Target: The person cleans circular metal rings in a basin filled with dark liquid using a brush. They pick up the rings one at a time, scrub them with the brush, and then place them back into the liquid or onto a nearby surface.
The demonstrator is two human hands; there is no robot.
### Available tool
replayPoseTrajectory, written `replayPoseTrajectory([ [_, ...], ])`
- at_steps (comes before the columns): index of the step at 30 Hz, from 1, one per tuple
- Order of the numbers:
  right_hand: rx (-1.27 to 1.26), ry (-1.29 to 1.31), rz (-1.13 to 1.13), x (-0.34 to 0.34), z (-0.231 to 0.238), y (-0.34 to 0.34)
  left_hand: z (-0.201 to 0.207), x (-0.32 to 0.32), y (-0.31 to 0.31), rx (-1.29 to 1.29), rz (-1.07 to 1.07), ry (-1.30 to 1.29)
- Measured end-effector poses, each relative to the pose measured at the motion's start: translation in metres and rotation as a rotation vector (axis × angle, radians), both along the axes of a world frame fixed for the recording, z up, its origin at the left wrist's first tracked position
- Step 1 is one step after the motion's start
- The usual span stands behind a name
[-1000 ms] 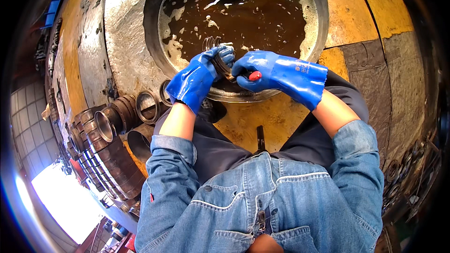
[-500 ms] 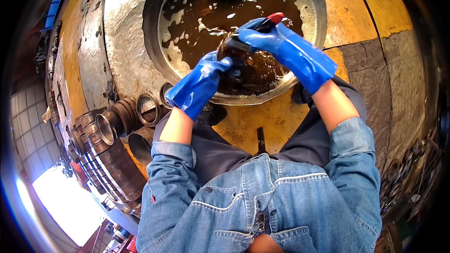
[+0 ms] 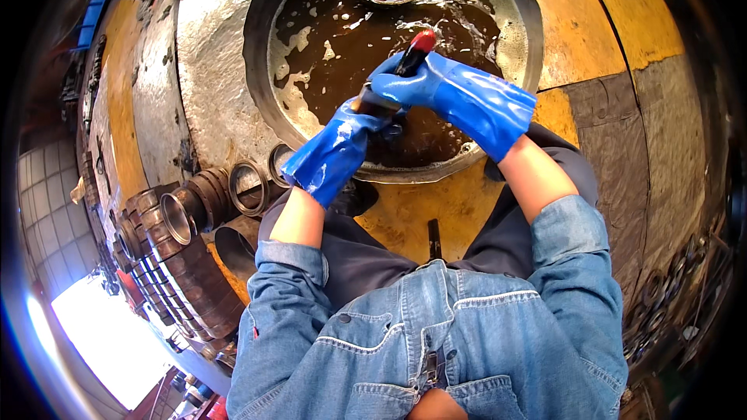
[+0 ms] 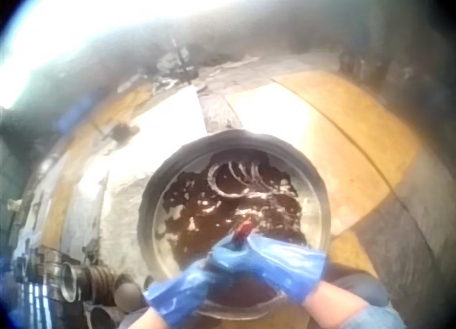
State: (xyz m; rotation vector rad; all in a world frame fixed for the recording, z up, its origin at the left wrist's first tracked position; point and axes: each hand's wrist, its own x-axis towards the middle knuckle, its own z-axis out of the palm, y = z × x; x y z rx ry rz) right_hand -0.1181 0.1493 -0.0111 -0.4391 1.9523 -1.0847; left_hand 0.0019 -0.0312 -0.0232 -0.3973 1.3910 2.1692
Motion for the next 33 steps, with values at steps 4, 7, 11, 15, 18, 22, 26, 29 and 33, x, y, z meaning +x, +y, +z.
replayPoseTrajectory([
  [4,-0.087,0.182,-0.292,-0.001,0.017,0.020,0.002,-0.005,-0.002,-0.021,0.007,0.006],
  [7,-0.200,0.027,-0.165,-0.019,0.038,0.021,0.012,-0.008,-0.003,-0.022,0.085,-0.060],
  [11,-0.182,-0.004,0.006,0.018,0.051,-0.007,-0.010,-0.001,0.000,0.200,0.271,-0.049],
  [15,-0.126,0.068,-0.183,0.015,0.040,0.019,0.028,-0.005,0.000,-0.423,-0.144,0.314],
  [18,-0.138,0.074,-0.261,0.020,0.029,0.024,0.023,0.028,-0.010,-0.059,0.075,0.232],
  [22,-0.055,0.125,-0.383,0.025,0.019,0.057,0.047,0.030,0.005,0.001,0.069,0.018],
  [26,-0.116,0.121,-0.505,0.026,0.019,0.075,0.045,0.037,0.019,0.105,0.142,-0.024],
  [29,-0.212,0.143,-0.572,0.016,0.022,0.076,0.018,0.017,0.030,0.020,0.084,0.303],
  [33,-0.261,0.341,-0.609,0.007,0.016,0.090,0.006,-0.011,0.035,-0.152,-0.008,0.378],
])
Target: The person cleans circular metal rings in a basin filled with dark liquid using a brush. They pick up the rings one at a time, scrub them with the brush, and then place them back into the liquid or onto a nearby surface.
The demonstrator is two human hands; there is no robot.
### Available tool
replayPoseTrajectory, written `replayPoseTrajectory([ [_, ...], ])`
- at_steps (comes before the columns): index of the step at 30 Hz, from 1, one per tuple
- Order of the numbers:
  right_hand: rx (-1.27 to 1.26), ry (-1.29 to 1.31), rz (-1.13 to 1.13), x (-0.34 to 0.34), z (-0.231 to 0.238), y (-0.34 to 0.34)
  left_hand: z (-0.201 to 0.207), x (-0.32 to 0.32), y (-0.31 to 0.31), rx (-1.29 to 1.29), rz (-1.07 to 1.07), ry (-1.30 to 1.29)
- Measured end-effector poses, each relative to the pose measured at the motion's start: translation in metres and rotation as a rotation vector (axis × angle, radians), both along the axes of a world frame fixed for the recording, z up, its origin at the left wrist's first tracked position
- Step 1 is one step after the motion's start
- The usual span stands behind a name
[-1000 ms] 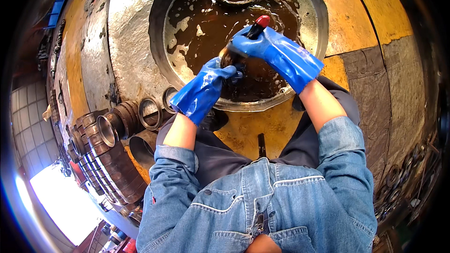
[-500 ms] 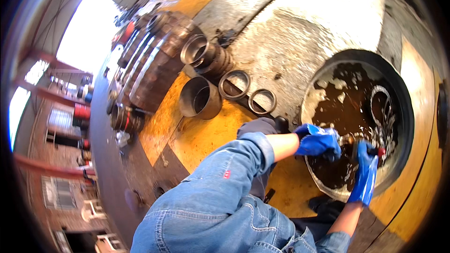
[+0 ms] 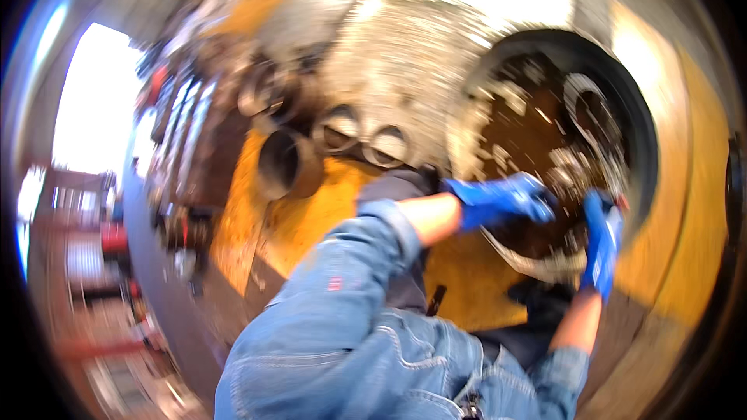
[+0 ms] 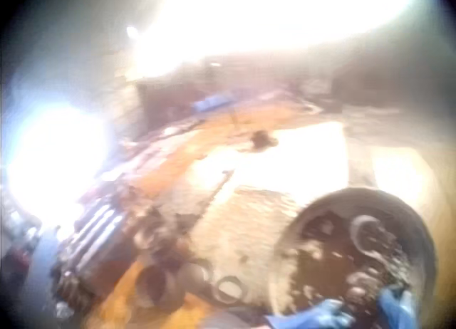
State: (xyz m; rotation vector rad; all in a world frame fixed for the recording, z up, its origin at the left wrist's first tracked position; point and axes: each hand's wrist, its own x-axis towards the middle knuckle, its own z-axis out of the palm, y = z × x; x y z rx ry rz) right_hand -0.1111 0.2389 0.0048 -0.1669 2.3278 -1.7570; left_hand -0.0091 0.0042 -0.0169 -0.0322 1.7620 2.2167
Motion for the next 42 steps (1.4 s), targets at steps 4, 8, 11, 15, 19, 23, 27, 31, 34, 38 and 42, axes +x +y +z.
replayPoseTrajectory([
  [4,0.279,-0.178,0.089,0.000,0.011,-0.016,0.008,-0.001,-0.026,0.292,0.048,-0.470],
  [8,0.165,-0.257,0.192,-0.007,0.008,-0.022,0.000,0.003,-0.042,0.102,0.176,-0.469],
  [11,-0.028,-0.335,0.359,-0.010,-0.002,-0.052,-0.015,0.005,-0.044,0.049,0.230,-0.347],
  [15,0.012,-0.317,0.540,0.005,-0.019,-0.107,-0.016,0.010,-0.056,0.109,0.126,-0.398],
  [19,0.124,-0.223,0.264,-0.011,-0.030,-0.078,-0.005,0.011,-0.051,0.090,0.104,-0.418],
  [23,0.040,-0.367,0.407,-0.011,0.004,-0.088,-0.009,0.012,-0.057,0.091,0.123,-0.426],
  [27,0.059,-0.193,0.563,0.007,0.021,-0.100,-0.014,0.010,-0.055,0.084,0.098,-0.420],
  [31,0.304,-0.245,0.337,-0.015,0.009,-0.080,-0.001,0.008,-0.048,0.065,0.079,-0.405],
  [34,0.173,-0.280,0.338,-0.022,0.003,-0.088,0.005,0.009,-0.049,0.069,0.068,-0.398],
  [38,0.232,-0.303,0.547,-0.001,0.023,-0.109,-0.006,0.012,-0.056,0.092,0.121,-0.442],
  [42,0.184,-0.305,0.362,-0.010,0.007,-0.085,0.019,0.010,-0.046,0.081,0.092,-0.445],
])
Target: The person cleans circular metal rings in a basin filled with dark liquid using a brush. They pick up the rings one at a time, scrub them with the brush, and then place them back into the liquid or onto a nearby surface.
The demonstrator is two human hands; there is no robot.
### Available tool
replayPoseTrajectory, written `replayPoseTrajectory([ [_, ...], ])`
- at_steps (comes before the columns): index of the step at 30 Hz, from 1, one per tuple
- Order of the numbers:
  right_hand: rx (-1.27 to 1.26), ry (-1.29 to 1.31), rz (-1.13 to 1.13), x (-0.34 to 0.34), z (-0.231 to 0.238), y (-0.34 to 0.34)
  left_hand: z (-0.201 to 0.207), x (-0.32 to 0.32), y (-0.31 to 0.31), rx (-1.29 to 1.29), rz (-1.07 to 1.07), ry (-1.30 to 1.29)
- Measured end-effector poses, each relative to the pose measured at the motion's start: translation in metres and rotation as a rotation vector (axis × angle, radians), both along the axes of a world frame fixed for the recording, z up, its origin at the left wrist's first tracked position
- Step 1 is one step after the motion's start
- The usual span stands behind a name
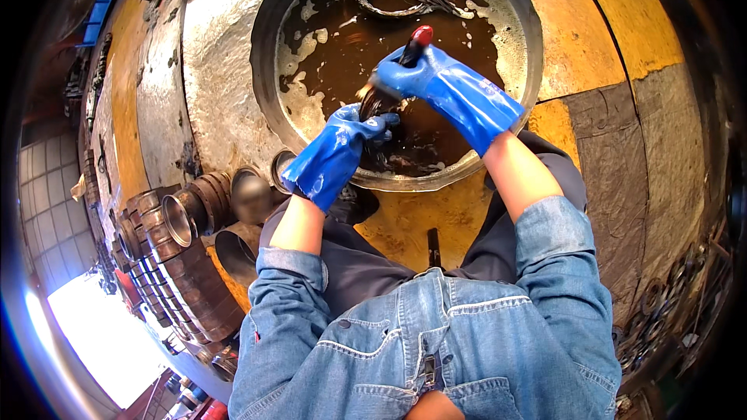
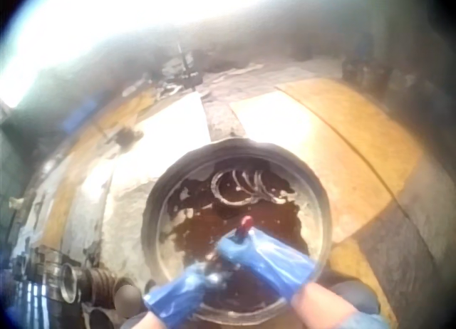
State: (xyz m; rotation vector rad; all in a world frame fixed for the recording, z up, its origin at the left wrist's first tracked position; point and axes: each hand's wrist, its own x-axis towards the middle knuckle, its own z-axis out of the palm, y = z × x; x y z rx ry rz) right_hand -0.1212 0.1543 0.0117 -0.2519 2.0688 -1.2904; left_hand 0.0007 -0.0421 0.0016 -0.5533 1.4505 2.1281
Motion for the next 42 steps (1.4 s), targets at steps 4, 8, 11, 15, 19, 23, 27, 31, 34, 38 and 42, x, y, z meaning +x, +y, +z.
replayPoseTrajectory([
  [4,0.231,0.036,-0.172,-0.001,-0.013,0.028,0.000,-0.001,0.006,-0.048,-0.057,-0.066],
  [8,0.414,-0.030,-0.252,-0.004,-0.018,0.041,0.018,-0.016,0.027,-0.147,-0.203,-0.236],
  [11,0.094,0.008,-0.390,0.006,0.000,0.057,-0.009,-0.012,0.023,0.007,-0.148,-0.063],
  [15,0.108,0.161,-0.492,0.013,0.007,0.086,-0.003,-0.011,0.039,0.034,-0.029,0.204],
  [19,0.168,0.193,-0.522,0.006,0.001,0.095,-0.015,-0.015,0.039,-0.050,-0.152,0.179],
  [23,0.152,0.064,-0.371,-0.005,-0.009,0.075,-0.045,-0.024,0.003,0.357,0.049,-0.084],
  [27,-0.341,-0.061,-0.150,-0.009,-0.045,0.042,-0.005,-0.009,0.007,-0.239,0.026,0.013],
  [31,-0.332,-0.151,0.020,-0.001,-0.064,-0.034,-0.023,-0.004,-0.012,-0.226,-0.018,0.170],
  [34,-0.120,0.066,0.002,0.003,-0.043,-0.021,-0.002,0.001,-0.011,-0.165,-0.024,0.092],
  [38,-0.275,-0.243,-0.199,-0.018,-0.037,-0.002,0.006,0.007,-0.012,-0.133,0.022,0.000],
  [42,-0.270,-0.420,0.113,-0.024,-0.018,-0.030,-0.005,0.005,-0.008,-0.153,0.010,0.097],
])
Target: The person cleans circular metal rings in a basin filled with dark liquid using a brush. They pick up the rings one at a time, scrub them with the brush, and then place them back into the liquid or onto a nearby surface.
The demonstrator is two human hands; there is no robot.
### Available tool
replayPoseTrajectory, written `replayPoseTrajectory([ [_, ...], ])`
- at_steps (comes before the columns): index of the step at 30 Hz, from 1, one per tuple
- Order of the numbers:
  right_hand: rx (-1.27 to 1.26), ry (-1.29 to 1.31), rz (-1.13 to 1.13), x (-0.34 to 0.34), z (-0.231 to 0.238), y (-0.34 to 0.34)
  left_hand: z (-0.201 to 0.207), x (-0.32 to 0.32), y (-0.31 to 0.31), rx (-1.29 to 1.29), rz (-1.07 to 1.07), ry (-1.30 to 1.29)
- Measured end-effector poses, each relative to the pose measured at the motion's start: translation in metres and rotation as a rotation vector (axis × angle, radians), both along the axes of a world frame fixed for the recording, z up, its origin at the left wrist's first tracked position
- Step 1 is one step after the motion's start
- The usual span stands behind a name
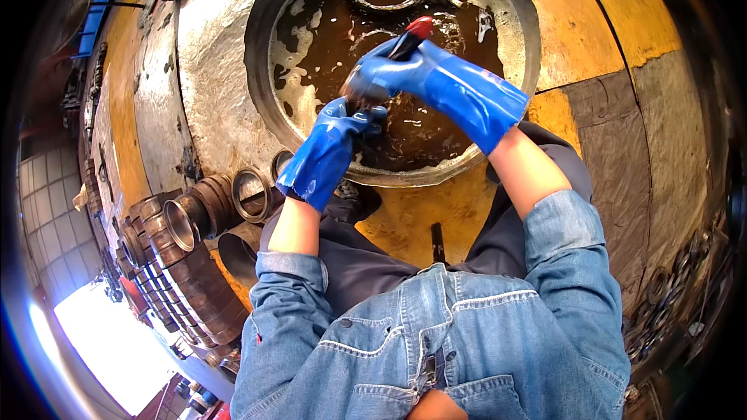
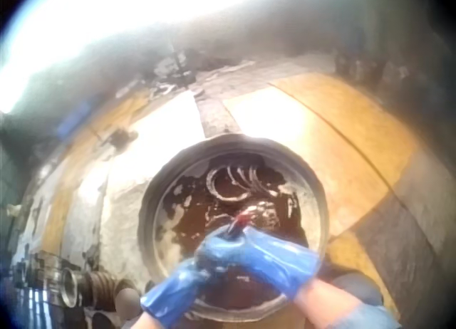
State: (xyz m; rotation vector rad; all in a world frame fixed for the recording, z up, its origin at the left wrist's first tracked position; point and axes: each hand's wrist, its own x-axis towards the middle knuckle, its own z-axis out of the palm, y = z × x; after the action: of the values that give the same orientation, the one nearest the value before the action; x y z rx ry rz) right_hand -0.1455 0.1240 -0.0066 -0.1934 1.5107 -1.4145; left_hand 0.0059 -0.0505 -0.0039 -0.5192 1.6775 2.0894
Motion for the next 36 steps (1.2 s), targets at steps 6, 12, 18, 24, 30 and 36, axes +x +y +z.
replayPoseTrajectory([
  [6,0.315,0.414,0.071,0.007,-0.006,0.021,0.006,-0.008,0.006,0.045,-0.085,0.018],
  [12,0.498,0.480,-0.218,0.029,0.011,0.061,0.013,-0.004,0.007,0.010,-0.128,-0.087],
  [18,0.459,0.483,-0.409,0.026,0.010,0.080,0.015,-0.011,0.031,-0.060,-0.207,-0.218],
  [24,0.278,0.449,-0.582,-0.004,-0.017,0.114,0.020,-0.019,0.061,0.063,-0.059,0.081],
  [30,0.342,0.427,-0.530,0.006,0.001,0.117,-0.019,-0.017,0.040,0.169,-0.103,-0.139],
  [36,0.045,0.309,-0.299,0.013,0.010,0.068,-0.015,-0.025,0.018,-0.071,-0.044,-0.010],
])
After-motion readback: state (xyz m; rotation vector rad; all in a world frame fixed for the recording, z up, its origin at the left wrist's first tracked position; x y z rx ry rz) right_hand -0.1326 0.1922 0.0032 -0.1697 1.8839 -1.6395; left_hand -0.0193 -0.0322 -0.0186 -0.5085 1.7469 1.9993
